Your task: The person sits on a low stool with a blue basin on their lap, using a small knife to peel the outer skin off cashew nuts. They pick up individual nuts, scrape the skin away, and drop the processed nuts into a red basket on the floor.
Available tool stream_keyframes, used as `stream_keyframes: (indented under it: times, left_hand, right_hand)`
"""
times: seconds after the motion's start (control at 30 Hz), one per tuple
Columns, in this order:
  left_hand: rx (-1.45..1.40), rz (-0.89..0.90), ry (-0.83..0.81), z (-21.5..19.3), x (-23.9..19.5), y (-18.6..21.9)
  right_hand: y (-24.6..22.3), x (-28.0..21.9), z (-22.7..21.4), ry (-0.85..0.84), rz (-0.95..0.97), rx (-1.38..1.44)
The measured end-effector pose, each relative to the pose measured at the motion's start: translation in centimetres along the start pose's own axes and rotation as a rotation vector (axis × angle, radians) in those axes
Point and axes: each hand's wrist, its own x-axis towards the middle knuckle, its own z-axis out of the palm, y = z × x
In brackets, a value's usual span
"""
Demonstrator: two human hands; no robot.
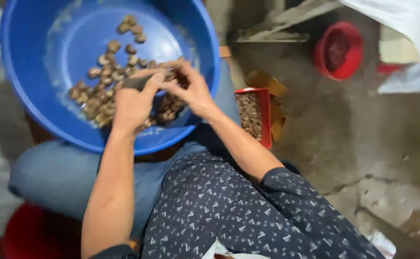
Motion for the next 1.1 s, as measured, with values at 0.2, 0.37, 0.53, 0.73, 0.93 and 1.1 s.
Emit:
stream_keyframes:
  times: [0.2,0.37,0.53,0.73,0.93,1.1]
  left_hand:
    - [0.013,-0.062,-0.028,-0.8,-0.2,1.3]
    - [0.037,-0.094,-0.021,-0.8,-0.3,0.7]
    - [-0.088,-0.147,0.023,-0.9,0.0,-0.1]
    - [-0.077,-0.244,0.098,-0.8,0.1,0.0]
    - [0.022,-0.157,0.025,-0.7,-0.3,0.6]
    - [-0.061,-0.084,0.068,-0.5,-0.2,0.4]
  right_hand:
    - [1.5,0.2,-0.2,-0.036,0.104,0.074]
    - [1.3,-0.1,0.0,-0.034,0.096,0.016]
    - [-1.3,0.0,-0.1,-0.121,-0.014,-0.062]
    - [-0.2,-0.7,0.0,-0.099,0.0,-0.081]
    - [0.1,-0.7,0.2,-0.072,0.013,-0.065]
    - [1.2,-0.1,-0.2,-0.067,0.028,-0.006]
